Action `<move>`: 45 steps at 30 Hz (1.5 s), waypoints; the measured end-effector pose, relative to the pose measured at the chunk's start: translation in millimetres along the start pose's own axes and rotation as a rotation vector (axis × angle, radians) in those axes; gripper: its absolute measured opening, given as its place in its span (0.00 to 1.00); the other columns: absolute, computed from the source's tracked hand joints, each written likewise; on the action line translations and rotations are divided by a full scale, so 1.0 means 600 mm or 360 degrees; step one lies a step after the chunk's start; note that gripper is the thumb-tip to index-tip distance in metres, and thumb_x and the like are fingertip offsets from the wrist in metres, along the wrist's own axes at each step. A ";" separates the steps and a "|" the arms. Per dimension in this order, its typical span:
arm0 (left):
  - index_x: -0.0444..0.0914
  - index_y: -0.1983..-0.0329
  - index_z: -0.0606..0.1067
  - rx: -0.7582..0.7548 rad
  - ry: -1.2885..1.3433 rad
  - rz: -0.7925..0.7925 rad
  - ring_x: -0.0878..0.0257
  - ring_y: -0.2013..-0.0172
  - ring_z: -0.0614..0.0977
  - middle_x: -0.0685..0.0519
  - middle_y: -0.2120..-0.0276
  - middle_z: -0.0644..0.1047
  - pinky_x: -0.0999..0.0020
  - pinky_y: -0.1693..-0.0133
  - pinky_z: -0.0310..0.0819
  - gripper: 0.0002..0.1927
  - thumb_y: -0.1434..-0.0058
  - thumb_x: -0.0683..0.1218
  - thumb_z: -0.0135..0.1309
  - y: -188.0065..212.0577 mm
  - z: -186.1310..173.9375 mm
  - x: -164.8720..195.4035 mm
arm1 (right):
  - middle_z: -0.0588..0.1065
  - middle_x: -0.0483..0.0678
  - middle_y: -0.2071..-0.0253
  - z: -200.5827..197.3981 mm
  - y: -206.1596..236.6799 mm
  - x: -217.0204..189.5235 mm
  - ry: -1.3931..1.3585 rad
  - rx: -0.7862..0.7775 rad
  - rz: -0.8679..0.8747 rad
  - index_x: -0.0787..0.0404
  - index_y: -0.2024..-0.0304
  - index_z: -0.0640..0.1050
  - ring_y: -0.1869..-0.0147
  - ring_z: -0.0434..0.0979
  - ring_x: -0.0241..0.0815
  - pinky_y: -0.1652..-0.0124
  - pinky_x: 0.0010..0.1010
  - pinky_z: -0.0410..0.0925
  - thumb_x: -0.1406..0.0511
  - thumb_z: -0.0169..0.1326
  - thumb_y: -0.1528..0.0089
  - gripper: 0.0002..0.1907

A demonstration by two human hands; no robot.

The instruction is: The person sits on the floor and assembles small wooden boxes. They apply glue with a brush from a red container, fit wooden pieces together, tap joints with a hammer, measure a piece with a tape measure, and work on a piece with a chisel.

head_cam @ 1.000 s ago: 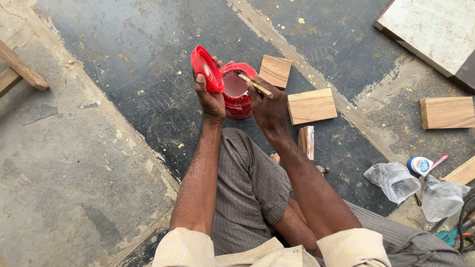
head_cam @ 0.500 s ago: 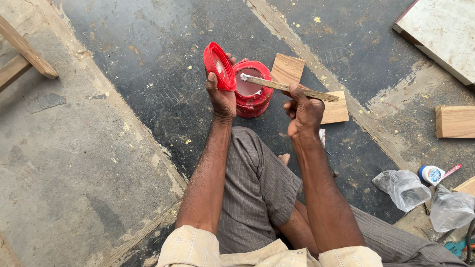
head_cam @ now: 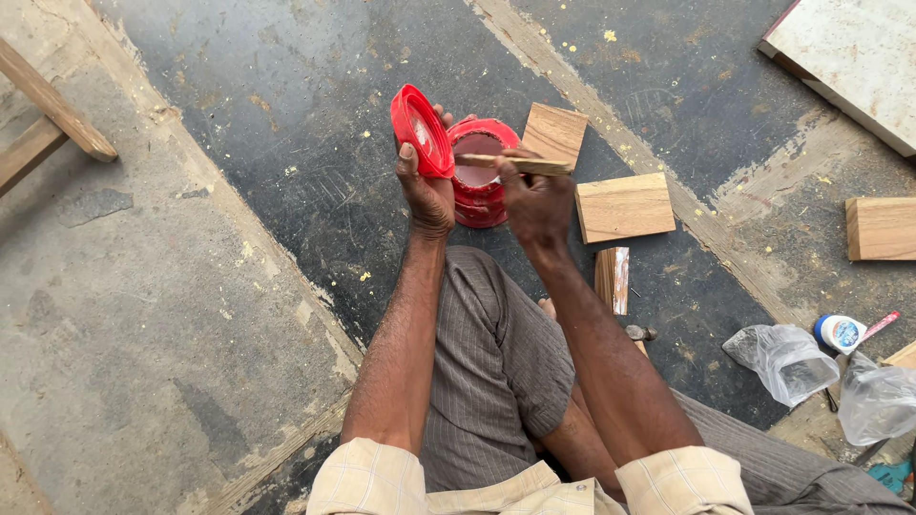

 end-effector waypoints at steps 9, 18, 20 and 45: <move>0.34 0.24 0.55 0.0004 -0.0006 -0.0021 0.51 0.36 0.72 0.43 0.37 0.69 0.45 0.30 0.64 0.53 0.40 0.71 0.56 -0.001 -0.005 -0.012 | 0.82 0.53 0.71 -0.105 -0.009 0.033 -0.1148 0.0443 0.0954 0.66 0.60 0.79 0.80 0.74 0.34 0.83 0.21 0.57 0.67 0.65 0.43 0.12; 0.33 0.29 0.61 -0.0094 0.0003 0.0100 0.54 0.41 0.72 0.47 0.43 0.70 0.38 0.35 0.71 0.43 0.37 0.64 0.55 0.000 0.001 -0.020 | 0.81 0.51 0.70 -0.181 0.033 0.082 -0.1053 0.0466 0.0723 0.66 0.60 0.78 0.75 0.78 0.37 0.79 0.24 0.61 0.66 0.63 0.41 0.10; 0.33 0.28 0.60 -0.0132 -0.0054 0.0107 0.52 0.41 0.74 0.45 0.44 0.69 0.42 0.35 0.72 0.42 0.36 0.64 0.55 -0.001 0.001 -0.020 | 0.81 0.51 0.70 -0.184 0.036 0.094 -0.1220 0.0505 0.0799 0.63 0.59 0.78 0.74 0.79 0.37 0.79 0.24 0.62 0.66 0.64 0.41 0.10; 0.39 0.24 0.61 -0.0750 -0.2984 0.0334 0.31 0.35 0.58 0.30 0.34 0.57 0.30 0.42 0.53 0.54 0.43 0.73 0.65 0.000 0.033 0.074 | 0.80 0.60 0.53 -0.446 0.291 0.139 -0.1502 0.0309 0.0699 0.69 0.53 0.78 0.50 0.83 0.51 0.45 0.39 0.77 0.74 0.61 0.40 0.12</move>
Point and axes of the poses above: each hand's wrist, its own y-axis away from the middle knuckle, its own z-axis out of the palm, x = y × z, the point moved 1 cm from there along -y, towards the middle knuckle
